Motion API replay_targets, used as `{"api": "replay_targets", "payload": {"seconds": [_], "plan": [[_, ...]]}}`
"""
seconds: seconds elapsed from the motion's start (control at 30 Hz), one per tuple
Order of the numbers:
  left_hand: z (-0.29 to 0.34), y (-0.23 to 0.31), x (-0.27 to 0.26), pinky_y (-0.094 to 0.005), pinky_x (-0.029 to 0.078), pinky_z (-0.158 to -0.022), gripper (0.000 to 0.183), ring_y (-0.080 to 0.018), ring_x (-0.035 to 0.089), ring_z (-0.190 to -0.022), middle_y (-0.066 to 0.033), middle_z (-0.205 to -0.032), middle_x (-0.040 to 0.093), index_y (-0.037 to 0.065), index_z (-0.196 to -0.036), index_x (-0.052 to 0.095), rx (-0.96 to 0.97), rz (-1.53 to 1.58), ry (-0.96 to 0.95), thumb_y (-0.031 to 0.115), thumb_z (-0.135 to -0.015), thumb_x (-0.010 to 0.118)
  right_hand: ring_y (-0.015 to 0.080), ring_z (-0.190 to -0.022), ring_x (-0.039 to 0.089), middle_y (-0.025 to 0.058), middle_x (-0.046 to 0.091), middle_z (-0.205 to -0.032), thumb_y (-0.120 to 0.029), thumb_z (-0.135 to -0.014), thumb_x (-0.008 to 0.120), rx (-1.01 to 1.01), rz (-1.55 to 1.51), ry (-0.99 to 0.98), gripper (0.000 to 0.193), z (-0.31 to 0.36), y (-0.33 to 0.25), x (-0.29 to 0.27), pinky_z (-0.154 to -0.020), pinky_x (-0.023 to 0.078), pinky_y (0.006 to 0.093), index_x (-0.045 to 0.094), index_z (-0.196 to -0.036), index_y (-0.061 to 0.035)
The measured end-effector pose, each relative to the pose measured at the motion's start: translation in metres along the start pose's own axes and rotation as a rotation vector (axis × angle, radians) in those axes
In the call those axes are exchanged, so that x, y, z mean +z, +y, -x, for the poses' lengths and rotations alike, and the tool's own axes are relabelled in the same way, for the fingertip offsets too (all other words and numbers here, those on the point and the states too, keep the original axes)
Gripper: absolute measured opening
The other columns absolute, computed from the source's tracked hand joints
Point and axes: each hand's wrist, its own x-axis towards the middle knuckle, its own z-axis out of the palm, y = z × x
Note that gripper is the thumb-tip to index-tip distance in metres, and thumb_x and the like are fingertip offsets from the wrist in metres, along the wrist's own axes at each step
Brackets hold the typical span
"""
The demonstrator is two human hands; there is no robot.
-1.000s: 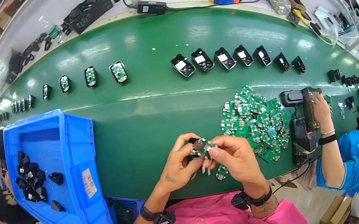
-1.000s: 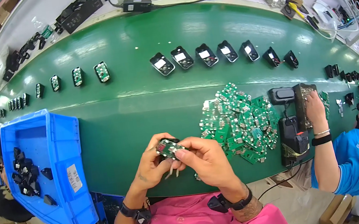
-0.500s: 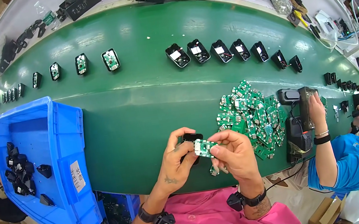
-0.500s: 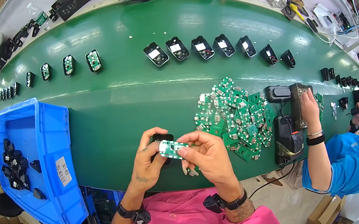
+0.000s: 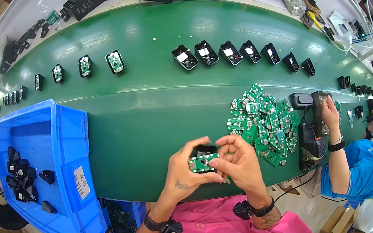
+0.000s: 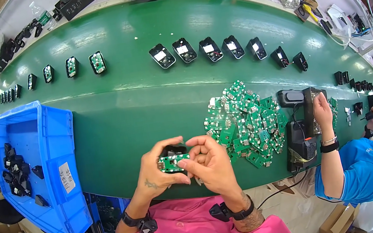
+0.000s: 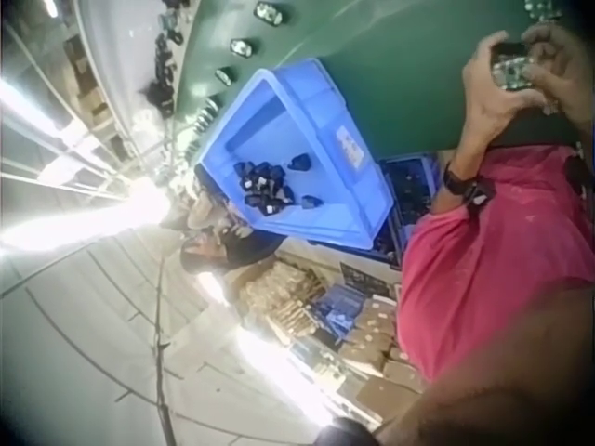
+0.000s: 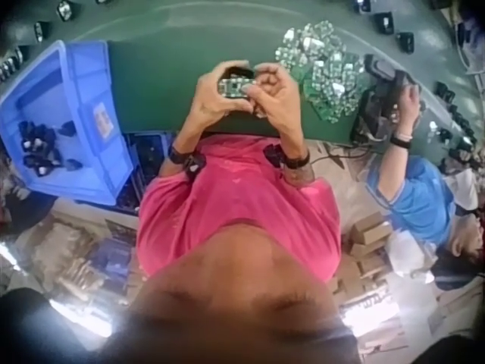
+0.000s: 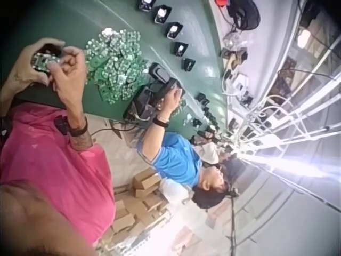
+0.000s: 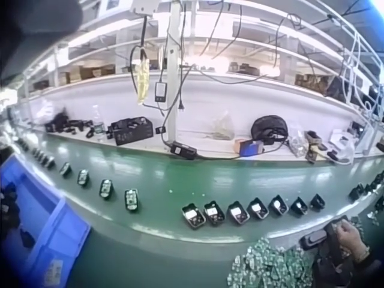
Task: Assembling electronic circuit boards into plastic housings on a production line.
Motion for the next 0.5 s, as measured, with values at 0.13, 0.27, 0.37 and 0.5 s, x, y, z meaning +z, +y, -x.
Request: {"api": "replay_targets", "payload": {"seconds": [0.13, 0.27, 0.37, 0.5], "plan": [[0.000, -0.010, 0.005, -0.0295, 0.051, -0.090, 0.087, -0.0163, 0.062, -0.104, -0.0100, -0.122, 0.061, 0.003, -0.137, 0.050, 0.063, 0.143, -0.011, 0.025, -0.065, 0.094, 0.0069, -0.067, 0.062, 0.0040, 0.058, -0.086, 0.000, -0.086, 0.073, -0.091, 0.046, 0.048, 0.039, 0.002, 0.008, 0.003, -0.055, 0.048, 0.0189, 0.050, -0.117, 0.0036], [0.002, 0.012, 0.009, -0.0278, 0.052, -0.084, 0.069, -0.0145, 0.061, -0.099, -0.0101, -0.122, 0.058, 0.004, -0.144, 0.040, -0.013, 0.435, -0.039, 0.013, -0.086, 0.075, 0.0067, -0.068, 0.062, 0.0038, 0.058, -0.085, 0.000, -0.086, 0.073, -0.144, 0.113, 0.116, 0.037, 0.001, 0.015, 0.001, -0.056, 0.048, 0.0189, 0.051, -0.116, 0.0034], [0.003, 0.013, 0.008, -0.0249, 0.052, -0.071, 0.058, -0.0115, 0.057, -0.087, -0.0107, -0.118, 0.056, 0.004, -0.150, 0.026, -0.097, 0.288, -0.040, 0.000, -0.096, 0.046, 0.0069, -0.071, 0.061, 0.0033, 0.058, -0.088, 0.001, -0.088, 0.070, -0.330, 0.478, 0.224, 0.028, 0.003, 0.005, 0.007, -0.056, 0.048, 0.0194, 0.057, -0.113, 0.0026], [0.001, 0.010, 0.013, -0.0253, 0.052, -0.070, 0.058, -0.0123, 0.058, -0.088, -0.0122, -0.121, 0.054, 0.004, -0.150, 0.023, -0.051, 0.262, -0.055, 0.002, -0.097, 0.048, 0.0056, -0.067, 0.057, 0.0028, 0.060, -0.092, 0.000, -0.092, 0.064, -0.397, 0.424, 0.155, 0.015, 0.009, 0.005, 0.007, -0.053, 0.043, 0.0184, 0.067, -0.107, 0.0027]]}}
